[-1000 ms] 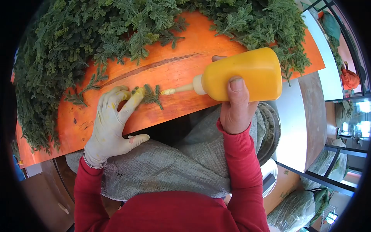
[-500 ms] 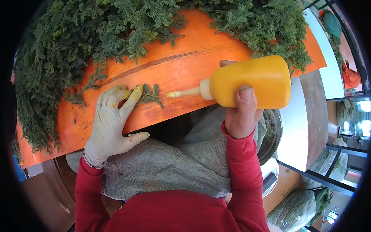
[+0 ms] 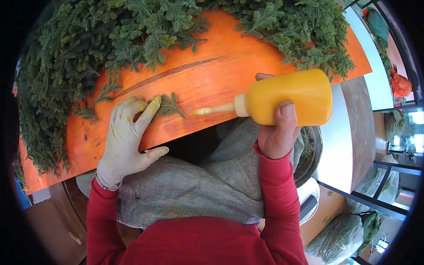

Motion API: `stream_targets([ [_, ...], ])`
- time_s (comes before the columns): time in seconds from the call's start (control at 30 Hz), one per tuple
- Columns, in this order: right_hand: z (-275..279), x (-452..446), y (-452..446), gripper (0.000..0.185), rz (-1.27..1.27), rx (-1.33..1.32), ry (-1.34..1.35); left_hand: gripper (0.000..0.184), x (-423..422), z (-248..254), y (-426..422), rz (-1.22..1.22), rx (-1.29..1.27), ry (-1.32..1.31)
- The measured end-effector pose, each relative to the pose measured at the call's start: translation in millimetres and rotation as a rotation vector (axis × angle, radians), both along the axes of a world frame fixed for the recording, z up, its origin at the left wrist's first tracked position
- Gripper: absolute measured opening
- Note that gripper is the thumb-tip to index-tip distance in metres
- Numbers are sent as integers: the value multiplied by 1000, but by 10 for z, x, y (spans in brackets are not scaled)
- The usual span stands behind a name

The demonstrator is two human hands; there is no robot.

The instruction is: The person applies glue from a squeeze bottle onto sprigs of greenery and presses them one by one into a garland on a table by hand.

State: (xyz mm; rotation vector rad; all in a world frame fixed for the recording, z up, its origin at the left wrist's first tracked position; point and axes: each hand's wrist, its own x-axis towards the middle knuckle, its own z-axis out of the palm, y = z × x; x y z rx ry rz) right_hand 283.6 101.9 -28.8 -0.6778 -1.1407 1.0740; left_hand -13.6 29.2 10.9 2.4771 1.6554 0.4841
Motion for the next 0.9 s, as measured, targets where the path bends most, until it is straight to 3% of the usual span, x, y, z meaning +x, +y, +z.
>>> stream_targets([
  [0.13, 28, -48, 23, 57, -75, -15, 133, 92, 2, -11, -15, -2, 23, -25],
  [0.33, 55, -46, 96, 54, -139, -162, 338, 70, -52, 14, -27, -202, 54, -137],
  [0.4, -6, 58, 134, 52, -97, -174, 342, 55, 35, 70, -132, -276, 29, -195],
  [0.57, 9, 20, 160, 50, -143, -187, 317, 41, 128, 3, -404, -367, -36, -460],
  [0.67, 24, -2, 161, 51, -132, -184, 303, 42, -127, 13, -502, 4, 191, -445],
  [0.73, -38, 92, 180, 50, -63, -162, 294, 46, -288, 147, -332, 330, 378, -238],
  [0.8, -31, 62, 175, 50, -92, -180, 293, 48, -453, 83, -176, 489, 427, -53],
  [0.9, -42, 66, 174, 49, -90, -188, 297, 46, -647, -88, -108, 524, 475, 108],
])
